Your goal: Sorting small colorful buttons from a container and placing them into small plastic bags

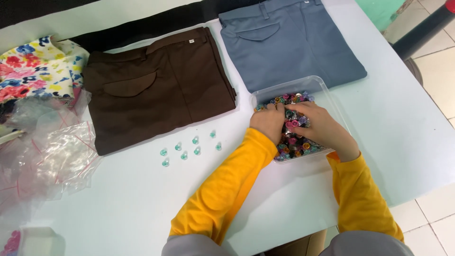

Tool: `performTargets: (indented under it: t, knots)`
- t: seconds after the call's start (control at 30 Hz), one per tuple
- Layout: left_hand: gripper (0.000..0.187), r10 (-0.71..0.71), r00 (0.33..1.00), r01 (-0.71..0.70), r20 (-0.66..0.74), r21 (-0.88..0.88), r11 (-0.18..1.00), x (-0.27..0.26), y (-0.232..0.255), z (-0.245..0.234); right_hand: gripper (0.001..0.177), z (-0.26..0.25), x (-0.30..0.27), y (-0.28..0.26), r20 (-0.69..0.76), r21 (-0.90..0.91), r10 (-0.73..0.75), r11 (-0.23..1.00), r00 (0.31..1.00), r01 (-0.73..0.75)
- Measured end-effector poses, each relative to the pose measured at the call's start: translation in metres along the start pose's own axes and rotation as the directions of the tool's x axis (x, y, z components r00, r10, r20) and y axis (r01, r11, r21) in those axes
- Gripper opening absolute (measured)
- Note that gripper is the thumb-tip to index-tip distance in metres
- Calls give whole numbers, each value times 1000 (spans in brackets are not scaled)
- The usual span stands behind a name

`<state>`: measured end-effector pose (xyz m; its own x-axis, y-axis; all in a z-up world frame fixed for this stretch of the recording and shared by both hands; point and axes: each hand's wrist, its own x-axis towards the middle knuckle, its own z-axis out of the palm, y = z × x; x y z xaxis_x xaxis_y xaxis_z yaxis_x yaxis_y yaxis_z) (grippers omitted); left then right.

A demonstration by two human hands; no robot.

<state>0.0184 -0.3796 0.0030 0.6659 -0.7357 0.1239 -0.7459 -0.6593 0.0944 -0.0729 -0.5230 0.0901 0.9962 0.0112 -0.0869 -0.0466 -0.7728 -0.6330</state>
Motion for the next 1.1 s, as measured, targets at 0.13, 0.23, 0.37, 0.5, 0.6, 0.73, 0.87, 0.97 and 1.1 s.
performTargets:
  t: [0.13,0.23,0.37,0.5,0.6,0.73,0.87,0.97,1.1]
  knots:
    - [53,15,1000,-16,-12,-36,999,-2,-4,0,60,-6,-7,-17,-35,35,-22,999,999,24]
    - [32,31,998,-41,-63,-165,986,-10,-4,-20,49,-8,-12,-22,-116,83,-28,996,993,38]
    - [34,41,994,-66,-103,-254,965,-18,-6,-43,46,-9,-12,-22,-163,178,4,984,987,26]
    - [45,33,995,-59,-93,-292,955,-23,-4,-51,45,-4,-11,-14,-183,327,34,945,983,28]
    - [50,11,997,-28,-73,-233,972,-24,-3,-45,38,-13,-14,-30,-128,440,72,898,989,-8]
    - [52,14,997,-29,-70,-212,977,-25,-1,-49,30,-6,-11,-12,-161,520,37,853,986,53]
    - [60,-5,995,-14,-103,-188,982,-29,3,-64,31,-4,-10,5,-181,529,35,846,983,67]
    - [68,-25,981,-17,-194,-215,977,-28,4,-60,32,-9,-10,-13,-194,523,46,850,980,64]
    - [73,-51,960,-27,-275,-273,962,-29,5,-62,32,-19,-17,-59,-253,462,44,883,966,81]
